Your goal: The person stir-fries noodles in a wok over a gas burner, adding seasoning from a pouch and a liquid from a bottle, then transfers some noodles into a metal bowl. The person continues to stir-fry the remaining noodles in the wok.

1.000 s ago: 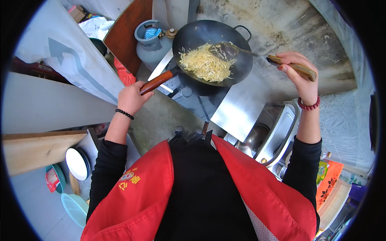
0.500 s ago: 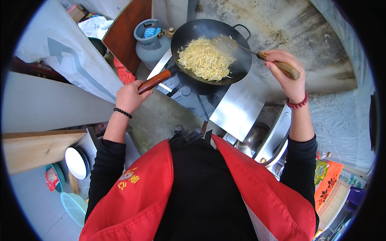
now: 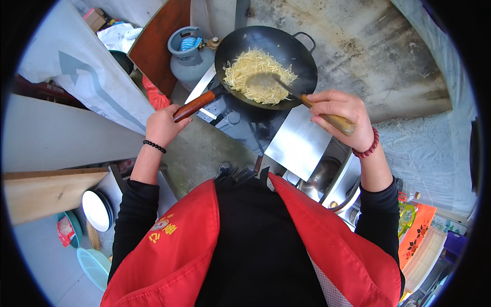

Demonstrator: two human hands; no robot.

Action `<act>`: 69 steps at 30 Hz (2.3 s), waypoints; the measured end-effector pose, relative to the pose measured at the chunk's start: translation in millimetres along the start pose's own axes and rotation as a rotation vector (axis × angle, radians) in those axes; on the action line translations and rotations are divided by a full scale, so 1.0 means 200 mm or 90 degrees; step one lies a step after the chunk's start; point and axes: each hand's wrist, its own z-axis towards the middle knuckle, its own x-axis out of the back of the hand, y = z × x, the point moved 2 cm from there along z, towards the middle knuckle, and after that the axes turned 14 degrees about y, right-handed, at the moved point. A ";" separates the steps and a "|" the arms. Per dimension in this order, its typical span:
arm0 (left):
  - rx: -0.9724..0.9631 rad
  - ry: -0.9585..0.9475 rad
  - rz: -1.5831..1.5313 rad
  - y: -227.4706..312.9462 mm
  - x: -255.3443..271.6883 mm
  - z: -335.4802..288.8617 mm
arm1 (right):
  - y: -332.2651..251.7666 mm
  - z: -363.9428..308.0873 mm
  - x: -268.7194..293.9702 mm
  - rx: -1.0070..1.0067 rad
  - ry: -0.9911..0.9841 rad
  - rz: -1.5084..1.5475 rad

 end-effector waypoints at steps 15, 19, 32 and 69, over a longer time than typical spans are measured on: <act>0.005 -0.007 -0.005 0.00 -0.01 -0.01 | -0.04 -0.01 -0.15 0.010 -0.047 -0.050; 0.021 -0.011 -0.015 0.00 0.00 -0.01 | 0.17 -0.05 -0.18 -0.043 0.145 -0.077; 0.024 -0.011 -0.014 0.02 0.02 -0.01 | 1.01 -0.07 -0.02 -0.766 0.569 0.094; 0.018 -0.004 -0.022 0.01 -0.01 -0.03 | 0.52 0.07 0.06 -0.226 0.310 -0.040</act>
